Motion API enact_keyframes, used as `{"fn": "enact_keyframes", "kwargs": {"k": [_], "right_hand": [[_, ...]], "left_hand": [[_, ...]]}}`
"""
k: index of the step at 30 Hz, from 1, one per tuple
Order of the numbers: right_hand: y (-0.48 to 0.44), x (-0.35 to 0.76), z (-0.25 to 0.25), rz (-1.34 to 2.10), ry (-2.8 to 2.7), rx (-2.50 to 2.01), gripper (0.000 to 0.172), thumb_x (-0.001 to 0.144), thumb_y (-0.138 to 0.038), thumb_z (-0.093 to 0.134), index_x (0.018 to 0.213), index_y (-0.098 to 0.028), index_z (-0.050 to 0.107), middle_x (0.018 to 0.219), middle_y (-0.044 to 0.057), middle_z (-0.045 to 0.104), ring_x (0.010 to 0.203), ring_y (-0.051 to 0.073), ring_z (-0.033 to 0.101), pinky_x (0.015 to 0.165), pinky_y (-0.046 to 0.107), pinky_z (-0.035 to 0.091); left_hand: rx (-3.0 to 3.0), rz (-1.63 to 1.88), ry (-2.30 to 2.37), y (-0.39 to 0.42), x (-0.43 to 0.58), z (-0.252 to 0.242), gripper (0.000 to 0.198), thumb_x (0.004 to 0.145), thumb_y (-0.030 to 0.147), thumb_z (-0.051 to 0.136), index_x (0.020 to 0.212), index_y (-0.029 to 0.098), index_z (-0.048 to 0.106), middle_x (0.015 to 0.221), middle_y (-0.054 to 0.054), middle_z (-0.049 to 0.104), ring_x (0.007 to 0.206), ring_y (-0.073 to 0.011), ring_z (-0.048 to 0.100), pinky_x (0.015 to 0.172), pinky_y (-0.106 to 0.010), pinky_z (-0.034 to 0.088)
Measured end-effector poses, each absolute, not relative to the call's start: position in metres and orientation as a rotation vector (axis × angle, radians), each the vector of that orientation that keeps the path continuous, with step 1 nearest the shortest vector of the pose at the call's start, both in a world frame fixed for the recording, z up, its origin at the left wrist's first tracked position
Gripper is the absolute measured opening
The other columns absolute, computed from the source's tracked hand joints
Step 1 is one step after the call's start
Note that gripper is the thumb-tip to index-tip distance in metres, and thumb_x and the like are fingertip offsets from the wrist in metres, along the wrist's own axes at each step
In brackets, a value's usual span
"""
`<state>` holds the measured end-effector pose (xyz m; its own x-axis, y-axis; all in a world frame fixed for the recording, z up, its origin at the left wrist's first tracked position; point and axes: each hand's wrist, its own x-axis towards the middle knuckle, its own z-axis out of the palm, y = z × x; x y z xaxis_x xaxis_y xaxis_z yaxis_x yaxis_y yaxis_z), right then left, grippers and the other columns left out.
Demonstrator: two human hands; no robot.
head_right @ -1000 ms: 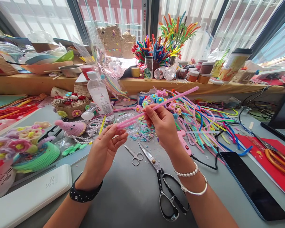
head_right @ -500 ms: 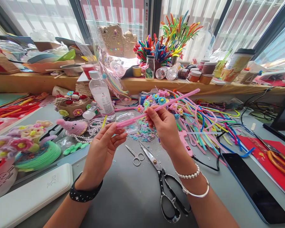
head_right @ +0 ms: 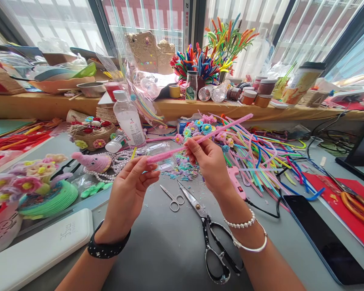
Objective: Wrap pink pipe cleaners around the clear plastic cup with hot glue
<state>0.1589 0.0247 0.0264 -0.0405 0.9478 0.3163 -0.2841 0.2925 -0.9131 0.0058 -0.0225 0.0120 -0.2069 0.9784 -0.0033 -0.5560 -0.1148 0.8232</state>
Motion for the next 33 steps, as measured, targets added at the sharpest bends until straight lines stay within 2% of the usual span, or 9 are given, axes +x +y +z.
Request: {"fn": "enact_keyframes", "kwargs": {"k": [7,12,14,16,19,21,23,28,33], "right_hand": [[0.022,0.158,0.028,1.178,-1.168,-0.824,0.021,0.071,-0.037,0.07,0.071,-0.018,0.061,0.057,-0.004,0.053,0.047,0.005,0.042,0.037,0.019,0.029],[0.025,0.163,0.029,1.161,-1.273,-0.796,0.023,0.073,-0.041,0.067,0.075,-0.019,0.061,0.061,-0.004,0.053,0.051,0.006,0.045,0.045,0.02,0.039],[0.027,0.168,0.028,1.109,-1.396,-0.77,0.026,0.071,-0.042,0.069,0.084,-0.021,0.061,0.071,-0.002,0.057,0.061,0.009,0.052,0.054,0.022,0.046],[0.029,0.173,0.027,1.054,-1.567,-0.74,0.038,0.066,-0.041,0.073,0.098,-0.024,0.058,0.092,0.002,0.06,0.083,0.014,0.058,0.07,0.027,0.051],[0.031,0.178,0.025,0.989,-1.825,-0.682,0.068,0.061,-0.04,0.077,0.121,-0.029,0.047,0.127,0.005,0.049,0.118,0.022,0.047,0.095,0.037,0.046],[0.03,0.179,0.024,0.941,-1.956,-0.671,0.081,0.06,-0.039,0.078,0.13,-0.032,0.038,0.138,0.006,0.04,0.127,0.025,0.039,0.104,0.042,0.039],[0.029,0.178,0.025,0.898,-2.036,-0.673,0.085,0.061,-0.036,0.077,0.134,-0.032,0.034,0.141,0.006,0.037,0.128,0.026,0.038,0.105,0.044,0.037],[0.024,0.174,0.028,0.776,-2.067,-0.663,0.067,0.066,-0.033,0.074,0.126,-0.027,0.043,0.129,0.007,0.047,0.119,0.024,0.046,0.101,0.042,0.042],[0.019,0.166,0.027,0.628,-1.859,-0.764,0.064,0.062,-0.035,0.077,0.116,-0.025,0.045,0.118,0.006,0.05,0.104,0.021,0.053,0.088,0.038,0.05]], "left_hand": [[0.703,1.637,0.869,-0.023,0.006,0.012,0.019,0.068,0.029,0.072,0.079,0.017,0.063,0.064,0.003,0.068,0.054,-0.0083,0.066,0.054,-0.014,0.052],[0.704,1.61,0.858,-0.02,0.003,0.014,0.02,0.067,0.029,0.073,0.079,0.017,0.063,0.064,0.003,0.069,0.053,-0.0078,0.066,0.053,-0.014,0.052],[0.693,1.594,0.846,-0.02,0.002,0.015,0.02,0.066,0.029,0.073,0.078,0.017,0.063,0.063,0.004,0.069,0.051,-0.0074,0.065,0.051,-0.013,0.051],[0.678,1.577,0.833,-0.02,0.0,0.016,0.02,0.065,0.029,0.074,0.077,0.017,0.062,0.062,0.004,0.068,0.049,-0.0068,0.064,0.049,-0.012,0.051],[0.678,1.542,0.806,-0.021,-0.001,0.018,0.02,0.065,0.029,0.074,0.077,0.017,0.062,0.062,0.004,0.069,0.048,-0.0063,0.063,0.048,-0.011,0.05],[0.695,1.507,0.788,-0.021,0.0,0.018,0.02,0.065,0.028,0.074,0.076,0.017,0.062,0.061,0.004,0.068,0.047,-0.0061,0.063,0.046,-0.011,0.049],[0.718,1.469,0.772,-0.022,0.0,0.019,0.019,0.066,0.028,0.074,0.078,0.017,0.063,0.061,0.004,0.068,0.046,-0.0056,0.062,0.045,-0.011,0.048],[0.765,1.443,0.736,-0.022,-0.001,0.019,0.023,0.066,0.034,0.074,0.078,0.017,0.065,0.061,0.004,0.065,0.043,-0.0042,0.057,0.043,-0.011,0.046],[0.847,1.501,0.735,-0.02,-0.003,0.015,0.032,0.068,0.04,0.071,0.092,0.021,0.065,0.089,0.001,0.065,0.056,-0.005,0.061,0.051,-0.014,0.05]]}}
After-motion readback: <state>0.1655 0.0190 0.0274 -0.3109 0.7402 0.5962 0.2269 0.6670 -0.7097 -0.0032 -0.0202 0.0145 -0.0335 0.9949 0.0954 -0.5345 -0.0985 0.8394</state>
